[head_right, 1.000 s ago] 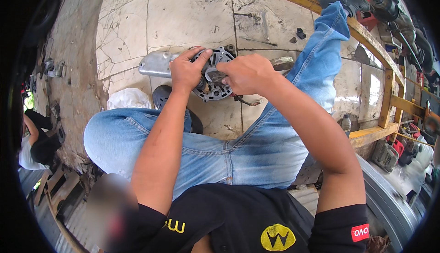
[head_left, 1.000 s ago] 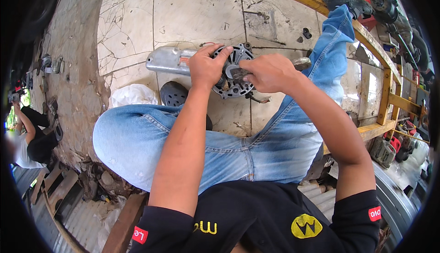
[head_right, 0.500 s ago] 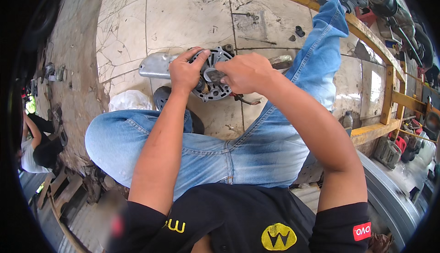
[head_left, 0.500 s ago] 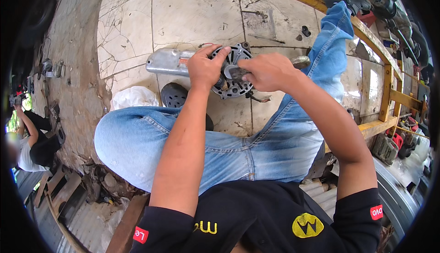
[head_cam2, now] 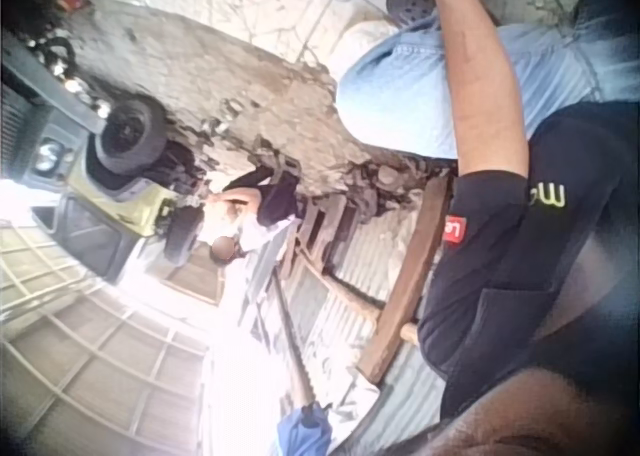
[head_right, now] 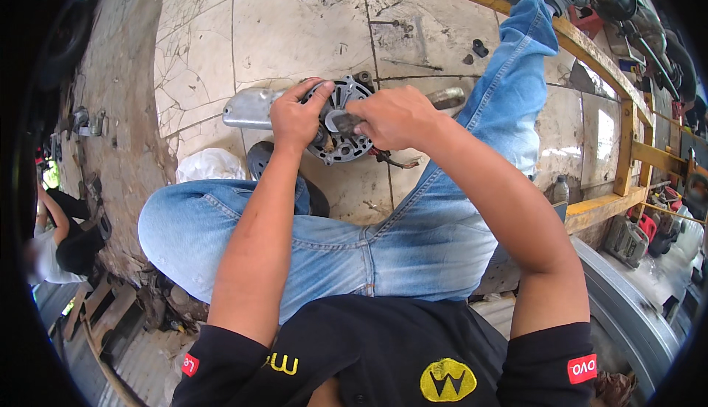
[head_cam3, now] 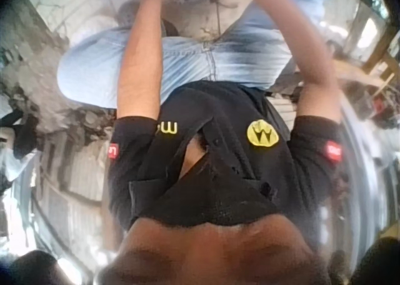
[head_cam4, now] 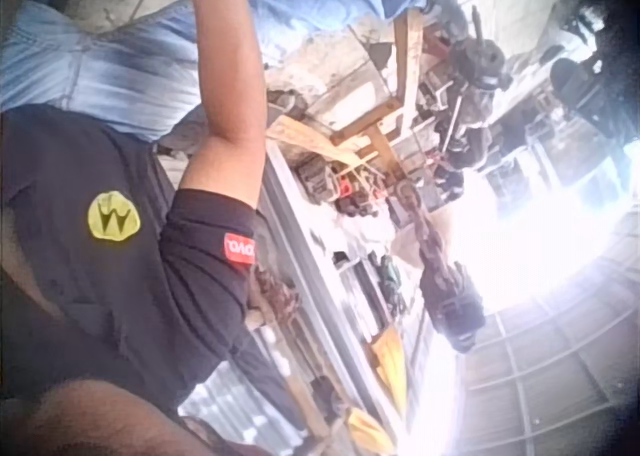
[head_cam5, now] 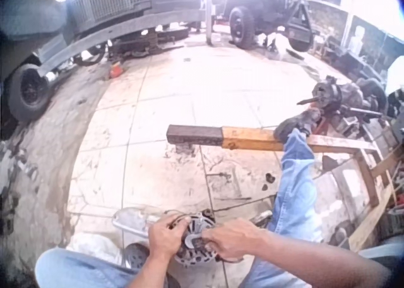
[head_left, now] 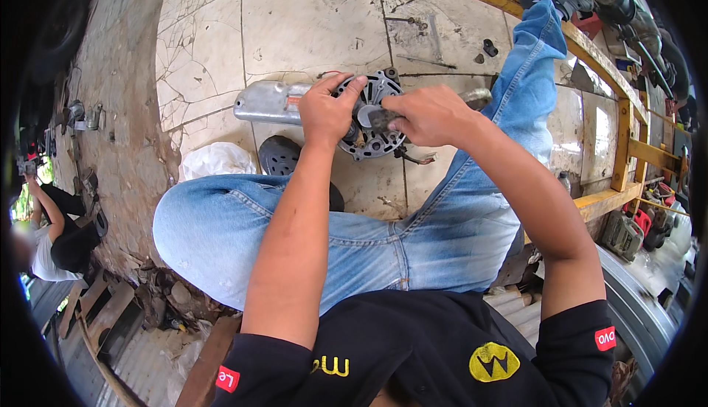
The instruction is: The person sits on the floor and uses a hammer and a metal tool to tap and adjust components on a circular mechanical part, likely an alternator or stator. The person repeatedly taps the part and rotates it to access different areas.
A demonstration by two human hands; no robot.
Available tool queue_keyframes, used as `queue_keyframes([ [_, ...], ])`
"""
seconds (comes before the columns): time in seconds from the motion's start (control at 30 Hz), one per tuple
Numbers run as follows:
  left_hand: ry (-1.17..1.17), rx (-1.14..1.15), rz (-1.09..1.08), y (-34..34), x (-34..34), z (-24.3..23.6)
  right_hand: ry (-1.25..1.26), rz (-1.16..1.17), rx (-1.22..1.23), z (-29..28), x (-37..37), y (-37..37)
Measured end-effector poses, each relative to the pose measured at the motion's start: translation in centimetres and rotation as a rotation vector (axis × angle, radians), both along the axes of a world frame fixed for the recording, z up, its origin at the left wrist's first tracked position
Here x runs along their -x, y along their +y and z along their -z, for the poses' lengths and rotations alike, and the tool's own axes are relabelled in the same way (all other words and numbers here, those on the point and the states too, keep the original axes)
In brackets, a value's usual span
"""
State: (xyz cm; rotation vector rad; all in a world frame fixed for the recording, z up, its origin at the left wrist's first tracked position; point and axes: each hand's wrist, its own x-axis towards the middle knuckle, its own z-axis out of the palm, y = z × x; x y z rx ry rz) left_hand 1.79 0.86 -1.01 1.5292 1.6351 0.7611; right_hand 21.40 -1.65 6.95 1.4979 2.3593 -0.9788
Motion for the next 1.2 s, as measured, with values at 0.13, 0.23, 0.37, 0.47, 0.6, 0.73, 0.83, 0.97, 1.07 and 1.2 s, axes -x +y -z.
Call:
queue_keyframes([
  [0.13, -0.042, 0.014, 0.000, 0.0, -0.5, -0.3, -0.021, 0.012, 0.017, -0.1, -0.3, 0.0],
  [0.23, -0.048, 0.007, -0.005, -0.1, -0.2, -0.1, -0.025, 0.028, 0.015, -0.3, 0.0, 0.0],
  [0.37, -0.058, -0.018, 0.014, 0.0, -0.4, 0.0, -0.025, 0.014, 0.043, -0.4, -0.3, -0.2],
  [0.47, -0.006, -0.006, -0.016, -0.2, -0.2, 0.2, -0.015, 0.033, 0.007, -0.1, 0.1, -0.1],
  [0.6, -0.026, 0.008, -0.012, -0.1, -0.3, 0.0, -0.047, 0.017, 0.050, -0.9, 0.1, -0.1],
  [0.73, -0.047, 0.060, -0.006, -0.1, -0.3, -0.3, -0.009, 0.044, 0.049, -0.9, 0.1, -0.4],
  [0.83, -0.069, 0.096, -0.012, 0.0, -0.4, -0.2, -0.001, 0.047, 0.036, -0.7, -0.4, -0.4],
  [0.97, -0.088, 0.082, -0.044, -0.4, -0.4, -0.2, 0.103, 0.213, -0.100, 0.5, -1.9, 0.0],
  [1.07, -0.094, 0.067, -0.077, -0.8, -0.4, -0.3, 0.381, 0.571, -0.129, 1.5, -3.5, 0.0],
  [1.2, -0.095, 0.009, -0.108, -1.6, -0.5, -0.1, 0.581, 0.917, -0.157, 3.7, -4.0, 0.3],
])
